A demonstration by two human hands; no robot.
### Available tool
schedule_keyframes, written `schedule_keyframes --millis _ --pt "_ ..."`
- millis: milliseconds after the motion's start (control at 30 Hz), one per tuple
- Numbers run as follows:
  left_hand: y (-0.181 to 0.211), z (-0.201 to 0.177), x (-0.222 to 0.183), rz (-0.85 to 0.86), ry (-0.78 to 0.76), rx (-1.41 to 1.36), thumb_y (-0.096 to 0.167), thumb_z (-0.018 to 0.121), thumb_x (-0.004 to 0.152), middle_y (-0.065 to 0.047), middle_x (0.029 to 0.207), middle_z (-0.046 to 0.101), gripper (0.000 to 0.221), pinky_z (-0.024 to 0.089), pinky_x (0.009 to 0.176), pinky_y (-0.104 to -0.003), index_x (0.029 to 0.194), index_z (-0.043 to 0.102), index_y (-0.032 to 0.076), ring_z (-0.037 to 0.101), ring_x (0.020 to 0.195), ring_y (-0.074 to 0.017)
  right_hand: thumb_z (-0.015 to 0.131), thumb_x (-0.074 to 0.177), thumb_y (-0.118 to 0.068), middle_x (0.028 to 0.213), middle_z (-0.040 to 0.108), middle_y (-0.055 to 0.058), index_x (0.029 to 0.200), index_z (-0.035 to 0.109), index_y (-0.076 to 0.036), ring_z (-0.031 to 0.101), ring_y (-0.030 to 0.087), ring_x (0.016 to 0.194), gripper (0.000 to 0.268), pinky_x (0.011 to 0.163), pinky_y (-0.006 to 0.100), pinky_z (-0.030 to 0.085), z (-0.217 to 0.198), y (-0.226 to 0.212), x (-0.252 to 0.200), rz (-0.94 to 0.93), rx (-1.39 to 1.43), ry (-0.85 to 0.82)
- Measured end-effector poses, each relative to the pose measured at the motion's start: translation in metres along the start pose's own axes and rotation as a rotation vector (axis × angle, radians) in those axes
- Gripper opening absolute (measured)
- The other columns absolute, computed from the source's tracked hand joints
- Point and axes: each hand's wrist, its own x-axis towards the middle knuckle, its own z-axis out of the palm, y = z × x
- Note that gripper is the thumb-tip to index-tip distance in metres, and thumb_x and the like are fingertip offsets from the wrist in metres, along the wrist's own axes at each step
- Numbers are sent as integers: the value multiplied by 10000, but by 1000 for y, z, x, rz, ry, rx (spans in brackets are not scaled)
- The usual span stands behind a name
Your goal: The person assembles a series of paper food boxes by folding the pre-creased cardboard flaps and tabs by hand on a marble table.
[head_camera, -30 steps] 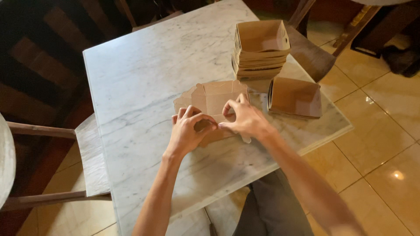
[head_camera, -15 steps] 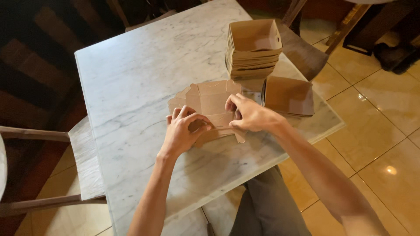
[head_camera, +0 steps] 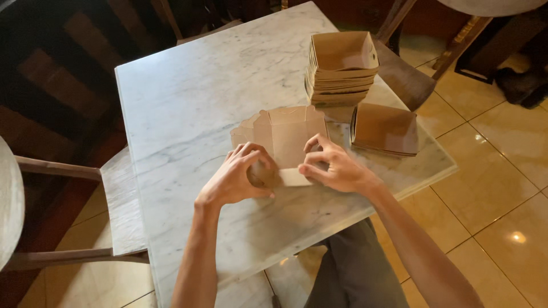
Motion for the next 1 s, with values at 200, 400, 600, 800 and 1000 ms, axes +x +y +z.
schedule_keyframes --millis 200,400,600,800,1000 --pt "-8 -4 -1 30 37 -77 262 821 757 -55 1154 675 151 494 984 -494 813 743 146 632 1150 -359 710 875 -317 1071 545 98 787 626 -143 640 368 935 211 768 460 529 7 -8 10 -70 -274 -101" --pt "-29 9 4 41 176 -122 122 752 847 -72 1042 729 81 548 941 -426 840 726 46 708 1059 -315 708 811 -207 1050 585 109 1082 662 -127 649 375 955 286 798 460 534 8 -34 24 -42 -130 -200" --pt "-34 16 7 39 263 -27 182 745 887 -50 1084 633 84 549 924 -434 866 717 105 682 1043 -316 703 870 -395 899 663 70 911 751 -189 674 340 826 216 701 464 525 14 -44 36 113 -136 -59" --pt "-35 19 7 59 306 -72 168 762 873 -116 1028 606 181 536 901 -459 1027 680 118 657 1007 -367 745 790 -471 841 693 -12 826 760 -273 711 259 879 202 736 424 560 14 -48 52 325 -211 -102" --pt "-39 17 7 -25 221 143 253 707 913 41 1118 596 135 297 930 -380 1047 704 230 557 1130 -179 763 683 -623 814 737 -136 786 780 -388 740 174 858 257 723 367 587 13 -53 70 520 -249 -195"
